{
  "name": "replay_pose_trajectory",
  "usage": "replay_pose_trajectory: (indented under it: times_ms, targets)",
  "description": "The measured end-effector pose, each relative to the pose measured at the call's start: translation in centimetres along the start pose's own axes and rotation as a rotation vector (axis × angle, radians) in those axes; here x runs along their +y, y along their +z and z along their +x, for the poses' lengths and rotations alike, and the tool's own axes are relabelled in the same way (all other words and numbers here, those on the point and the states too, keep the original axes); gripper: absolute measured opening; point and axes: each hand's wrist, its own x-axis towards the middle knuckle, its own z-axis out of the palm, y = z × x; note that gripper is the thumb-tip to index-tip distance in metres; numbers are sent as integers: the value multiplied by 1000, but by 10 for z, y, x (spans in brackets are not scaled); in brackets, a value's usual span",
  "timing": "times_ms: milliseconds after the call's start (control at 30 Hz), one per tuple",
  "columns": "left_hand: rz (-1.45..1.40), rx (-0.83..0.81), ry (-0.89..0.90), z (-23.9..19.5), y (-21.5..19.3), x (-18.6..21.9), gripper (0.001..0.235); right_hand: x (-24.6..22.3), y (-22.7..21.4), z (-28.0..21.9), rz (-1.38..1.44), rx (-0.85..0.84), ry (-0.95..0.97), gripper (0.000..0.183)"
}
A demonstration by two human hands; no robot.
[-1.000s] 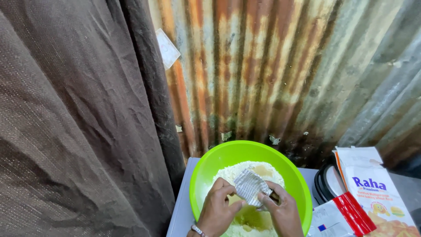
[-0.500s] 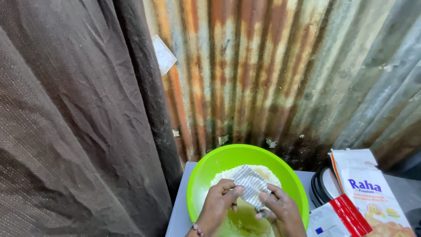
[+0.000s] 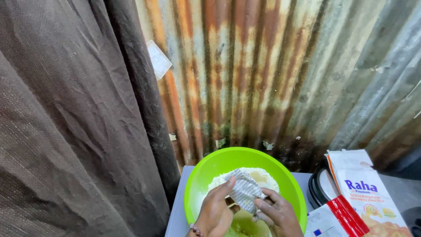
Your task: Adding dry ingredients like salt and yeast from small containers and packets into a large green bowl containing flour.
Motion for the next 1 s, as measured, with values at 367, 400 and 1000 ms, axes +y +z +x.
replay_pose_trajectory:
  times_ms: [367, 400, 1000]
  targets:
    - [108, 95, 71, 4, 6, -4, 40, 16, -12, 13, 77, -77, -95, 47]
    - [240, 71, 149, 7, 2, -5, 44, 15, -10, 12, 143, -42, -75, 49]
    - [1140, 150, 653, 23, -93, -27, 32, 5, -23, 26, 125, 6, -329, 37]
